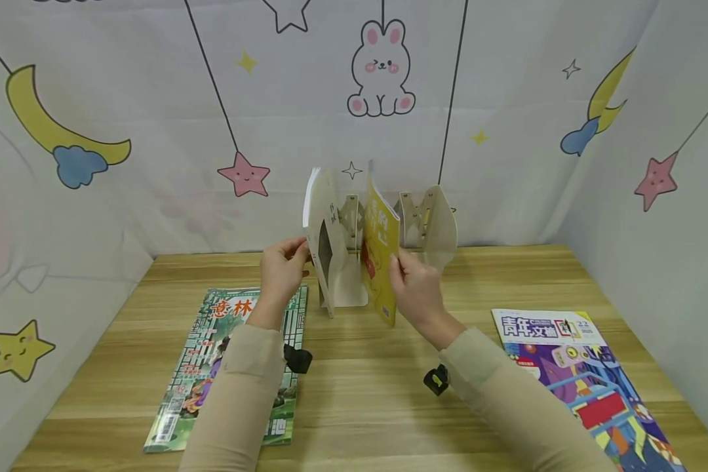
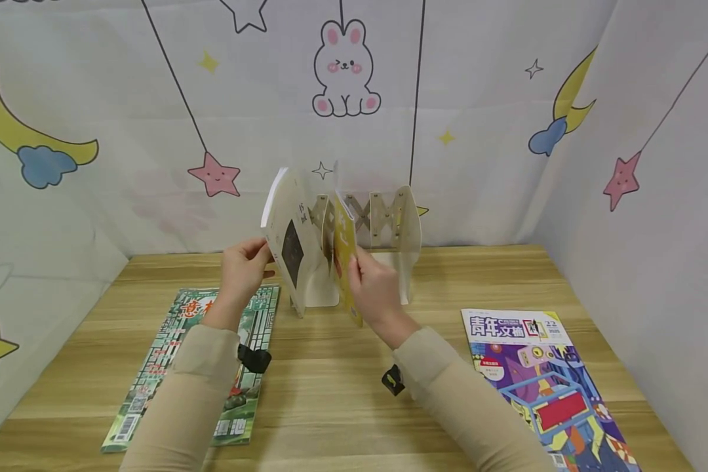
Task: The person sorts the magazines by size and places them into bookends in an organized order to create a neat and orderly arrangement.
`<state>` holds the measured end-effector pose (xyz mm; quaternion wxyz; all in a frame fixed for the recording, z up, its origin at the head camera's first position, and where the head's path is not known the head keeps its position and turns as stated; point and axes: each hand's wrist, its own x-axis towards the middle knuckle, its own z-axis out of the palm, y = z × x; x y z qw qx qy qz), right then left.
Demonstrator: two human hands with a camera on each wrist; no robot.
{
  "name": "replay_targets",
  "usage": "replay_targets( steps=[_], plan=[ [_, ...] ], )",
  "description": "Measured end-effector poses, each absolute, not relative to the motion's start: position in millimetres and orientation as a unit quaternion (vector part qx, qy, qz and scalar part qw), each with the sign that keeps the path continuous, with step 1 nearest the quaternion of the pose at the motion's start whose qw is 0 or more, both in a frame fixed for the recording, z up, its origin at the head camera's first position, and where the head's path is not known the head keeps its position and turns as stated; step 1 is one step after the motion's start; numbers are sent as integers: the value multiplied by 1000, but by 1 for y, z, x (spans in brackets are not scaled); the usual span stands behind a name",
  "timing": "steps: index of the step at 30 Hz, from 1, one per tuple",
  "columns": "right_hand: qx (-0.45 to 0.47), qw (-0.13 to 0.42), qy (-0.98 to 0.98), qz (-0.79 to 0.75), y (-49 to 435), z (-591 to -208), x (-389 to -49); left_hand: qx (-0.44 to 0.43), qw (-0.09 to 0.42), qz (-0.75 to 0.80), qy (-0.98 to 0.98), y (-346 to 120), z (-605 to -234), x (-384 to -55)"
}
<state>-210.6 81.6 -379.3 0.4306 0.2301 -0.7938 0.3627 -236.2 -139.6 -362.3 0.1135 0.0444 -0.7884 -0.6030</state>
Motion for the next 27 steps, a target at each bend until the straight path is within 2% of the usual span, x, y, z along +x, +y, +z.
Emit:
replay_targets(
  steps=[5, 12, 27],
  plan=[
    [228, 435, -794, 359, 77, -381, -212, 47, 110, -604, -788, -140, -363, -236],
    [225, 408, -798, 382, 72, -385, -213, 46, 112, -605, -787, -139, -364, -237],
    [230, 412, -794, 383, 66, -387, -219, 41, 124, -605, -786, -140, -366, -239]
  ],
)
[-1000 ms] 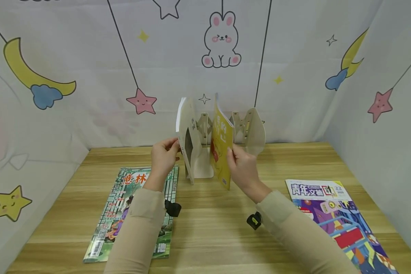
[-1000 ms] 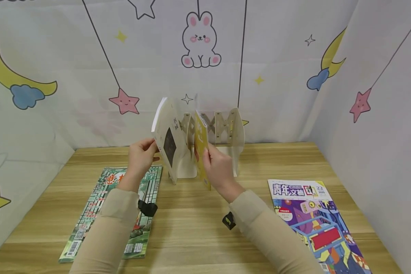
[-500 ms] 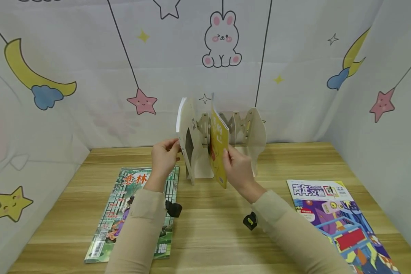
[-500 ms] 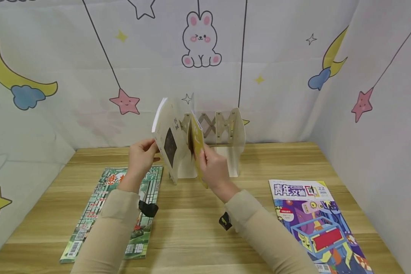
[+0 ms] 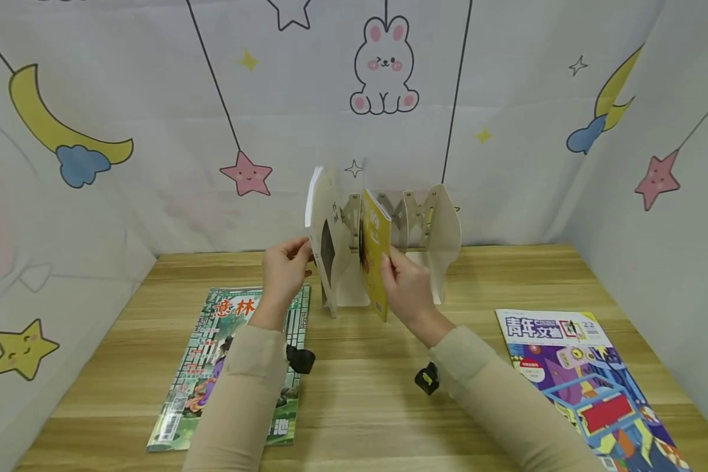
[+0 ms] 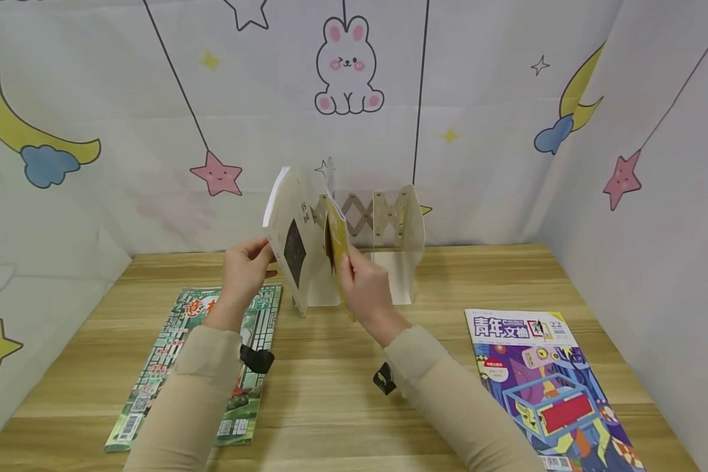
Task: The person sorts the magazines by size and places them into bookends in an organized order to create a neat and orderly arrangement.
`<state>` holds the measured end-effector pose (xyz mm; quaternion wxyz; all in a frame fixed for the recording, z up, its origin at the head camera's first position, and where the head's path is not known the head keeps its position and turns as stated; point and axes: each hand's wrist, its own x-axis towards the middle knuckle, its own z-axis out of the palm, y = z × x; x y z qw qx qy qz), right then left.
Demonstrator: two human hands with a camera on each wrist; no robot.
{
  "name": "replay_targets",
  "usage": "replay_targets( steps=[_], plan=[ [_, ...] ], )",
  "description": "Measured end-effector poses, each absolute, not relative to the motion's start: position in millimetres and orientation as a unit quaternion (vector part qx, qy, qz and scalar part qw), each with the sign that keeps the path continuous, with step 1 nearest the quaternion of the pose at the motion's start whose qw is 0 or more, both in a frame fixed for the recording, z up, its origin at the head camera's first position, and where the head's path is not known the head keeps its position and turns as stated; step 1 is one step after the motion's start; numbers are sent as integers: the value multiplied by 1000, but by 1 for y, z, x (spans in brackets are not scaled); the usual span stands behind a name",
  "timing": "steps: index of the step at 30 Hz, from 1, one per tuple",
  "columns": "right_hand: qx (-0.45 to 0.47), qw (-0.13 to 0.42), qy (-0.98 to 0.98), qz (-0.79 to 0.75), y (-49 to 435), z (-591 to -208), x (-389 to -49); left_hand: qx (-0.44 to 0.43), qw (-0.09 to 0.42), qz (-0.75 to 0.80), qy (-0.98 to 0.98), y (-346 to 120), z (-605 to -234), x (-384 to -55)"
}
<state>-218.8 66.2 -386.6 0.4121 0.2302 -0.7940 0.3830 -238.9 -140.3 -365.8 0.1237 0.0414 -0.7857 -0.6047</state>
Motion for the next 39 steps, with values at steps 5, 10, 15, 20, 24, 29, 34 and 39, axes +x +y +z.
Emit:
replay_targets(
  steps=[5, 10, 15, 20, 24, 29, 34, 39],
  plan=[
    [247, 380, -795, 404, 65, -385, -218, 49, 119, -605, -786, -140, -365, -238],
    [243, 349, -805, 414, 63, -385, -217, 51, 111, -603, -788, -141, -365, -237],
    [240, 309, -817, 423, 61, -387, -214, 53, 112, -604, -787, -140, -365, -237],
    [250, 282, -814, 443, 60, -387, -212, 53, 111, -605, -787, -140, -365, -237],
    [257, 269, -814, 447, 60, -387, -210, 53, 109, -605, -787, -139, -364, -236],
    [256, 259, -823, 437, 59, -388, -208, 53, 106, -606, -787, -139, -361, -236],
    [255, 256, -826, 433, 61, -389, -207, 56, 100, -607, -786, -139, -359, -235],
    [258, 257, -828, 427, 64, -388, -206, 57, 99, -607, -787, -139, -359, -235]
  ],
)
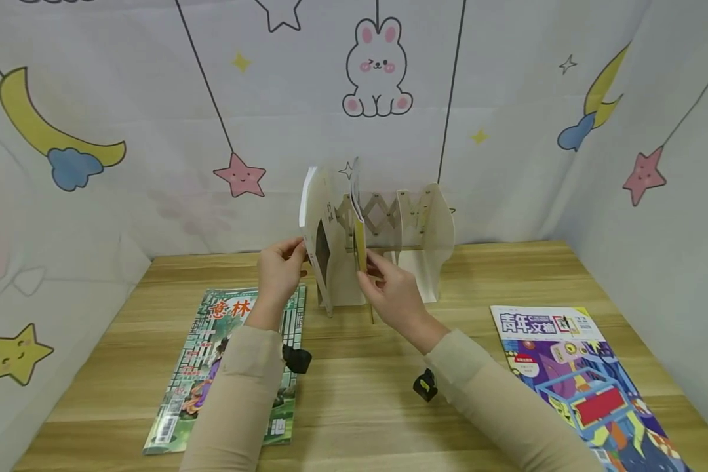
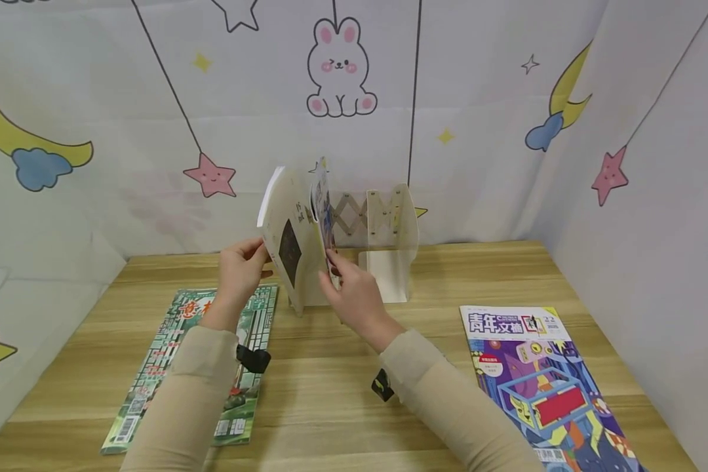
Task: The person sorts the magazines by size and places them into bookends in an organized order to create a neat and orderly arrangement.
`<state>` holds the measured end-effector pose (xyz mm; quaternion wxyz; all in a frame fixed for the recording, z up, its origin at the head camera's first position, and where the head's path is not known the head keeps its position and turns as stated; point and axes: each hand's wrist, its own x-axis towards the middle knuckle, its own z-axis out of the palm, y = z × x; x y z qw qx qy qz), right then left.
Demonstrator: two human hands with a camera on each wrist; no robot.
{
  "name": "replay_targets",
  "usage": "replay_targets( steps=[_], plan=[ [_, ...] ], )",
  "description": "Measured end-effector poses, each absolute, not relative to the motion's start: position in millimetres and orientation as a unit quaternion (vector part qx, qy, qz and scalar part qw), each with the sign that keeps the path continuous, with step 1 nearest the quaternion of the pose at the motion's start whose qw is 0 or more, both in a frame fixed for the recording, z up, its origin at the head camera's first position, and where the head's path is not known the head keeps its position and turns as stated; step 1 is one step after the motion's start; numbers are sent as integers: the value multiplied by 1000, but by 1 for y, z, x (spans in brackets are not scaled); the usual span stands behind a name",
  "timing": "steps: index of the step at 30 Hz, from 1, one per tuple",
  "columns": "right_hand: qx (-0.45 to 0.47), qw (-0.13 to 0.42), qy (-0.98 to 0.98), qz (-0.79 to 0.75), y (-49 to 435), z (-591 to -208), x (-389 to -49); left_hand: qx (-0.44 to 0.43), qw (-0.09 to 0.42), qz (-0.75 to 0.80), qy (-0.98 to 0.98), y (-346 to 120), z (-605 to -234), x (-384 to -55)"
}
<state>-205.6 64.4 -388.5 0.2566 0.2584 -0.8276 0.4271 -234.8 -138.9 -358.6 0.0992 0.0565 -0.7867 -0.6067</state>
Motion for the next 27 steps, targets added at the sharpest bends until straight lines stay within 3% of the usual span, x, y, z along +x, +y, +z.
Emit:
replay_targets(
  steps=[27],
  plan=[
    [231, 213, -905, 288, 87, -375, -183, 56, 105, -608, -785, -139, -360, -236]
  ],
)
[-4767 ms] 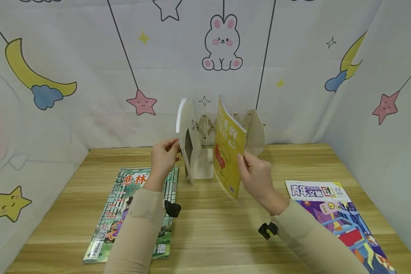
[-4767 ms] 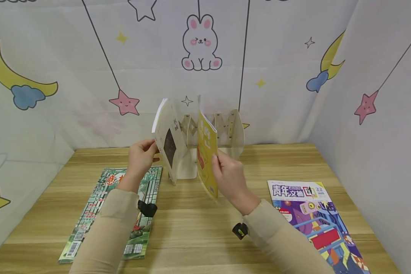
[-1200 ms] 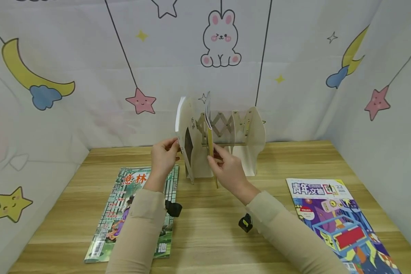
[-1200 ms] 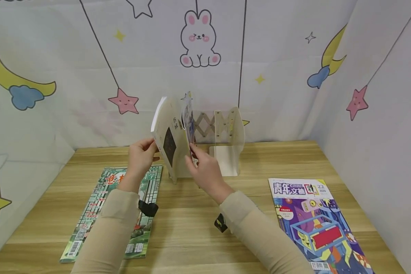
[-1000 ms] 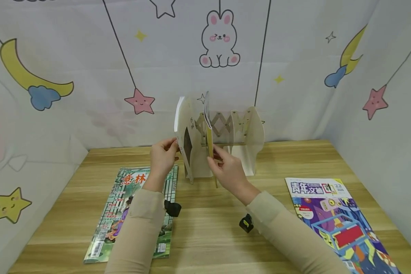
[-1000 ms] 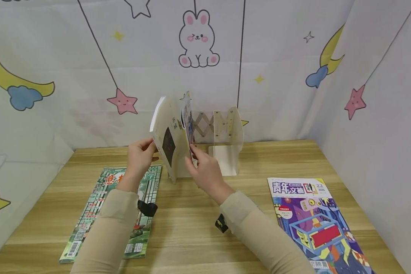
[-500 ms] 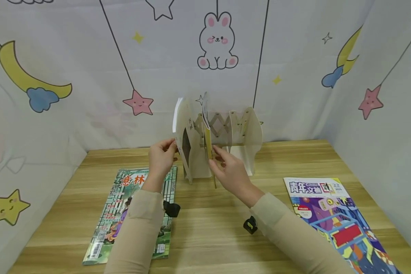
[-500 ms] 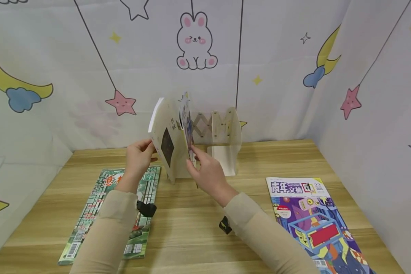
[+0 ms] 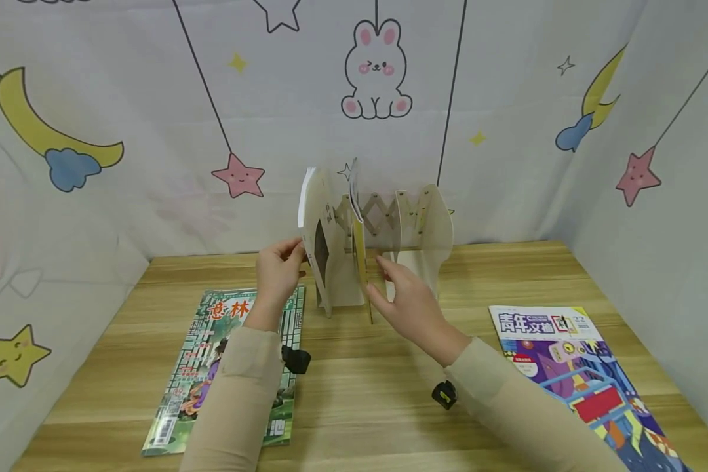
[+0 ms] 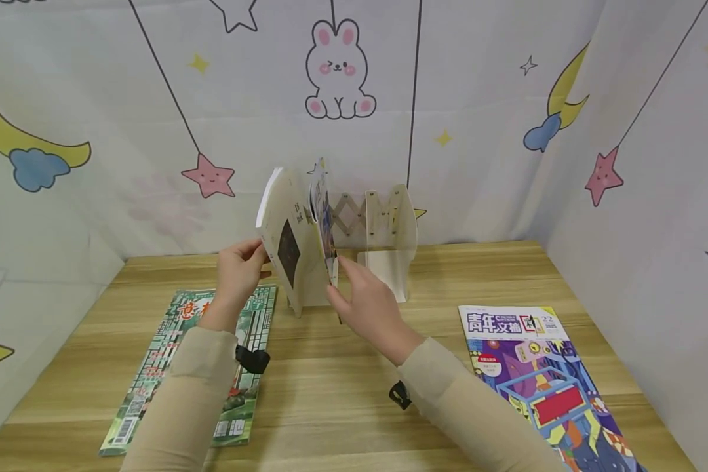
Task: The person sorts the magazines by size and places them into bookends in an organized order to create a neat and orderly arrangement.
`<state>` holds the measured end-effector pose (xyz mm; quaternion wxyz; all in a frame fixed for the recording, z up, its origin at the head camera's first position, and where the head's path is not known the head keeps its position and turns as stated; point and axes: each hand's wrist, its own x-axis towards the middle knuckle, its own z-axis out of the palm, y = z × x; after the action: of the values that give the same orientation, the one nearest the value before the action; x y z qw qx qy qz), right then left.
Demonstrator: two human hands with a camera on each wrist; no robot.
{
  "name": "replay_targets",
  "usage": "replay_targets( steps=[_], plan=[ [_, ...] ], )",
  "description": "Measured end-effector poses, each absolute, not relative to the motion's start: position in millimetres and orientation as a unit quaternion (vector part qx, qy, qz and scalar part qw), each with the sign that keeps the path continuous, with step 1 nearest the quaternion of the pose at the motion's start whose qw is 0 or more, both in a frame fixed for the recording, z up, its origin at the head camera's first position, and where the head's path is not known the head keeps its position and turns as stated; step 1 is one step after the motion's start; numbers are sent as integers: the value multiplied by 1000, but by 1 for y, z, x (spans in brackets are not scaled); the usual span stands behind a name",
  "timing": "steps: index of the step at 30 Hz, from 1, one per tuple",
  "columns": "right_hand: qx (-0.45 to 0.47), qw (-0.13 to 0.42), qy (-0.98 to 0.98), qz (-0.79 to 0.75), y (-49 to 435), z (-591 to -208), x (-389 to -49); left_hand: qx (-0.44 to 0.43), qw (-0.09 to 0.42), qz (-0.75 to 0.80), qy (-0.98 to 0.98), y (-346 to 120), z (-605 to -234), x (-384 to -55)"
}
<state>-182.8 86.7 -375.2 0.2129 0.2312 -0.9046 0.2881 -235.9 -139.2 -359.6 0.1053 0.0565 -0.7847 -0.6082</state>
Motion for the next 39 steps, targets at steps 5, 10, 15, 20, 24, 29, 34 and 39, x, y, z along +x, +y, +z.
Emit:
replay_targets(
  steps=[5, 10, 15, 20, 24, 29, 34, 39],
  plan=[
    [254, 245, -906, 235, 94, -375, -179, 54, 108, -607, -786, -139, -359, -236],
    [260, 251, -912, 193, 99, -375, -177, 50, 112, -607, -785, -140, -359, -238],
    [241, 195, -935, 173, 102, -371, -173, 52, 114, -607, -785, -141, -360, -239],
    [219, 149, -953, 145, 107, -370, -168, 51, 115, -605, -786, -139, -361, -238],
    [209, 127, -961, 127, 111, -370, -167, 52, 113, -607, -785, -139, -361, -237],
    [196, 92, -970, 109, 119, -370, -169, 50, 113, -609, -784, -139, -361, -236],
    [189, 62, -975, 99, 126, -370, -169, 49, 116, -605, -787, -139, -361, -236],
    [191, 54, -976, 85, 133, -372, -169, 47, 119, -603, -787, -139, -362, -236]
  ],
)
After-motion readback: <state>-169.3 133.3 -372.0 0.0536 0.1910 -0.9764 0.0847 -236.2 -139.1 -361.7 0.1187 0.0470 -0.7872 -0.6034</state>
